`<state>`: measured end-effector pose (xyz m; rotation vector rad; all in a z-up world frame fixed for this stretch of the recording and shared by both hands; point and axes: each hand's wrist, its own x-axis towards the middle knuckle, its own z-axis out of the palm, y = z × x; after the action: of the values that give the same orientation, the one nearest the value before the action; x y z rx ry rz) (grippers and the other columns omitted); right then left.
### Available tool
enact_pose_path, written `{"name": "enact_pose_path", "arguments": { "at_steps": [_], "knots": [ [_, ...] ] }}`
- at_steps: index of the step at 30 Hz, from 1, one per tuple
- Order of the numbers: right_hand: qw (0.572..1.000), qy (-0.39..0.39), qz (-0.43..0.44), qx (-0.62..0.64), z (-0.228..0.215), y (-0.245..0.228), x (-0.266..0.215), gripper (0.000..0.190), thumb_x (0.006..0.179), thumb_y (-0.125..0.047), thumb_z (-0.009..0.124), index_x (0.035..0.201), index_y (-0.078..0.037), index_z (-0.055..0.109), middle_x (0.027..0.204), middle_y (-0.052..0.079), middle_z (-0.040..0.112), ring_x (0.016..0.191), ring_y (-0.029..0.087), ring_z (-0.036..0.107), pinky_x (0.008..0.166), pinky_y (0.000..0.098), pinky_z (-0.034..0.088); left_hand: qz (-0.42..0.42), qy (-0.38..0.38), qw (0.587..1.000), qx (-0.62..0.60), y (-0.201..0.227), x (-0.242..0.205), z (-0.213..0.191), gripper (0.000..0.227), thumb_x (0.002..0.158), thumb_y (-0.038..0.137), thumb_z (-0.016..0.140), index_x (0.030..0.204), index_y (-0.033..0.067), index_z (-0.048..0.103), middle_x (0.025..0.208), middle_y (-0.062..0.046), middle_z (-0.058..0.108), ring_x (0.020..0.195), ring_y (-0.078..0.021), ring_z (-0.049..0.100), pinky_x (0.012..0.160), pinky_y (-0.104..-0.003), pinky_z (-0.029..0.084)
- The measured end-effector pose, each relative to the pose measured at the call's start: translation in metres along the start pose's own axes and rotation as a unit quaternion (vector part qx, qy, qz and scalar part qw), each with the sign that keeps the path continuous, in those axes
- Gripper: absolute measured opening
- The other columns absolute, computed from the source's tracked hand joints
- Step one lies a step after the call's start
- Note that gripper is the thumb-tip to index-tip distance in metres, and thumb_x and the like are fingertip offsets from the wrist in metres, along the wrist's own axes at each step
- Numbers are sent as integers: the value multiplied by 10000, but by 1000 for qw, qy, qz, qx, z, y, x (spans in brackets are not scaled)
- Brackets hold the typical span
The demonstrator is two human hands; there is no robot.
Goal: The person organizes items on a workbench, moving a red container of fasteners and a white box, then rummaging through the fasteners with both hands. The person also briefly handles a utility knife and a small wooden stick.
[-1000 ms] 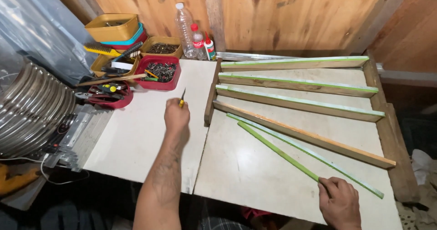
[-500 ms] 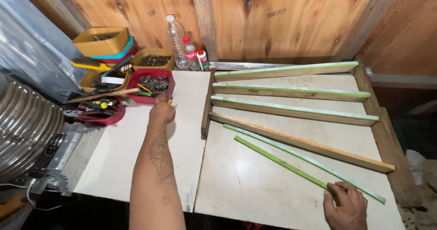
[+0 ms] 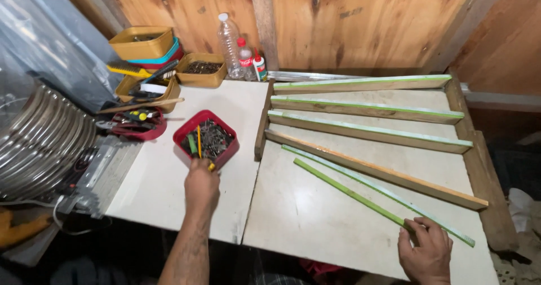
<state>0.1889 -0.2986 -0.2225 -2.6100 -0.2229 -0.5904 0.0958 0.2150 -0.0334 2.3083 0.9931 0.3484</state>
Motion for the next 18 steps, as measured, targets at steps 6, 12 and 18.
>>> {"name": "enact_pose_path", "arguments": {
  "at_steps": [6,12,18],
  "knots": [
    [1000,6,-29,9,1,8,1,262,874,-283,716,1098,-190,816,1251,12,703,1181,327,644,1029,520,487,88,102,990,-50,-91,-64,71,54,858,182,702,857,131,684,1003,-50,651,922,-298,668,834,-401,503],
    [996,38,-71,39,-3,7,-2,268,897,-215,720,1143,-160,812,1246,38,694,1182,331,637,1076,504,469,107,32,992,-65,-38,-154,104,129,782,255,724,880,172,727,939,-40,649,836,-310,680,699,-467,520],
    [987,79,-127,50,-6,9,-2,229,881,-164,748,1099,-134,813,1185,75,697,1079,345,658,960,513,491,202,-27,978,-42,-1,-201,141,237,749,20,628,975,68,680,973,-106,602,778,-406,654,654,-576,530]
  ]
}}
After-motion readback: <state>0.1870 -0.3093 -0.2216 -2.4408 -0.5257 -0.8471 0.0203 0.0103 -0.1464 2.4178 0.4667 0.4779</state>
